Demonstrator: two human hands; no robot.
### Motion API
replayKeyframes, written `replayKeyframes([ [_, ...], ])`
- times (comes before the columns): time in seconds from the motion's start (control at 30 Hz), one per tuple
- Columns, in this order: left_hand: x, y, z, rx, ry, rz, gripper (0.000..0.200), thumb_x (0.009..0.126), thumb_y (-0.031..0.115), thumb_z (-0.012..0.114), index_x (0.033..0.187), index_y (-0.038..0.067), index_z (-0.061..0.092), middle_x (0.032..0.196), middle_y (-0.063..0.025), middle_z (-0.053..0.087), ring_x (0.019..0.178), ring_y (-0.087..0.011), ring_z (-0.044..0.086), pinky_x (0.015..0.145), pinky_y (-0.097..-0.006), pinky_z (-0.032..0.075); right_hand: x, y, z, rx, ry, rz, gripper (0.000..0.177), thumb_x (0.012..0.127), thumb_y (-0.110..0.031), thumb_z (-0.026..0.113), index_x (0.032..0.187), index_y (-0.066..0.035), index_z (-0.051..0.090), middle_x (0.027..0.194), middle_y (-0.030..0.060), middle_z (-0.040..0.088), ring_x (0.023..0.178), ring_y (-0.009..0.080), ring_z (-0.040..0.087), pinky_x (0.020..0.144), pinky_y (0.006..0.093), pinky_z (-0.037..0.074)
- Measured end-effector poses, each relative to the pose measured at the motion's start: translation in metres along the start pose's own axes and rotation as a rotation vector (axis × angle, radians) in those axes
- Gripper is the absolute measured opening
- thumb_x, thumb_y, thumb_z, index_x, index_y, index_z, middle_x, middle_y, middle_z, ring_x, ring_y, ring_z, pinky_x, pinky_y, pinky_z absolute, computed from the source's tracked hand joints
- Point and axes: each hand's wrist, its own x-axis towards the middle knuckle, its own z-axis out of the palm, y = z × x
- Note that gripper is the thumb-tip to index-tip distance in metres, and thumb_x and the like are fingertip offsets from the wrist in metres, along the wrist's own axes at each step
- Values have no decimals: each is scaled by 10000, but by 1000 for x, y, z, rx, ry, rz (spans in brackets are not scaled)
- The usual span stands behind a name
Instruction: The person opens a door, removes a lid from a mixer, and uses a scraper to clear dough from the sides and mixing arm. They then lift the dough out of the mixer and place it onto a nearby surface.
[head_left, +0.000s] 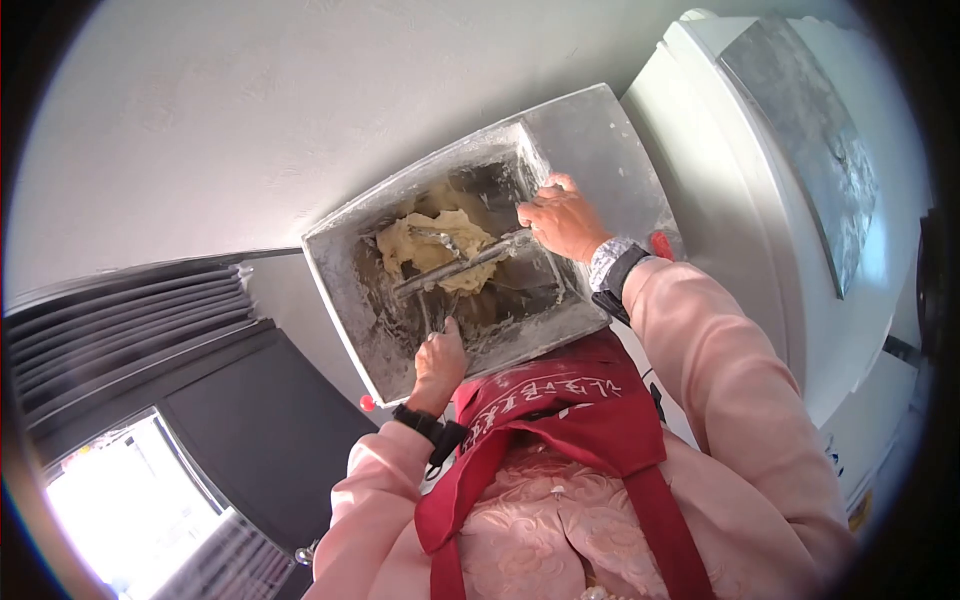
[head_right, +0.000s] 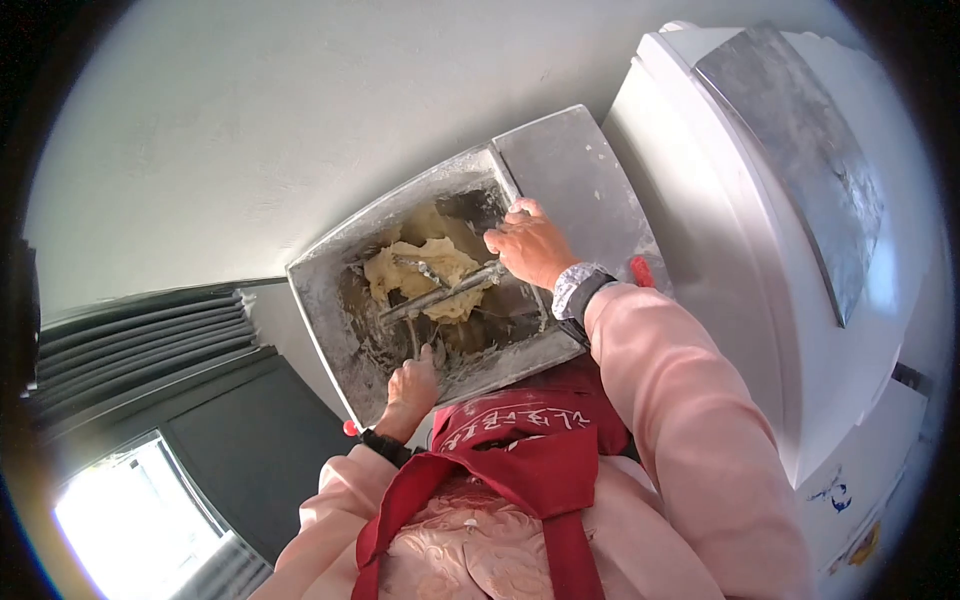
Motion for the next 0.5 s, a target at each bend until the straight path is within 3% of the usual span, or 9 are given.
replayKeyframes([
  [0.13,-28,1,-30,-107,-63,26,542,831,70,472,1367,74,392,872,-255,629,789,-421,643,684,-481,524,-3,-3,1,11,-6,2,84,756,-88,579,724,-162,557,664,-18,595,817,169,589,1006,401,314],
  [0.3,-35,16,-43,-151,100,84,625,814,30,467,1419,91,321,877,-249,602,733,-421,634,642,-503,516,-3,-2,1,19,-27,17,87,768,-93,561,715,-162,557,658,-16,591,816,169,589,1007,406,311],
  [0.43,-25,17,-37,-108,88,69,609,835,65,482,1418,85,310,850,-247,597,707,-440,614,637,-526,498,-3,-2,1,-3,-8,12,86,769,-96,556,714,-162,557,649,-18,586,815,167,589,1009,410,308],
  [0.5,-22,18,-34,-2,76,90,644,823,37,486,1431,65,277,867,-232,590,712,-377,647,612,-457,534,-3,-2,2,13,-7,11,85,768,-96,556,713,-162,557,648,-20,586,817,167,590,1010,409,306],
])
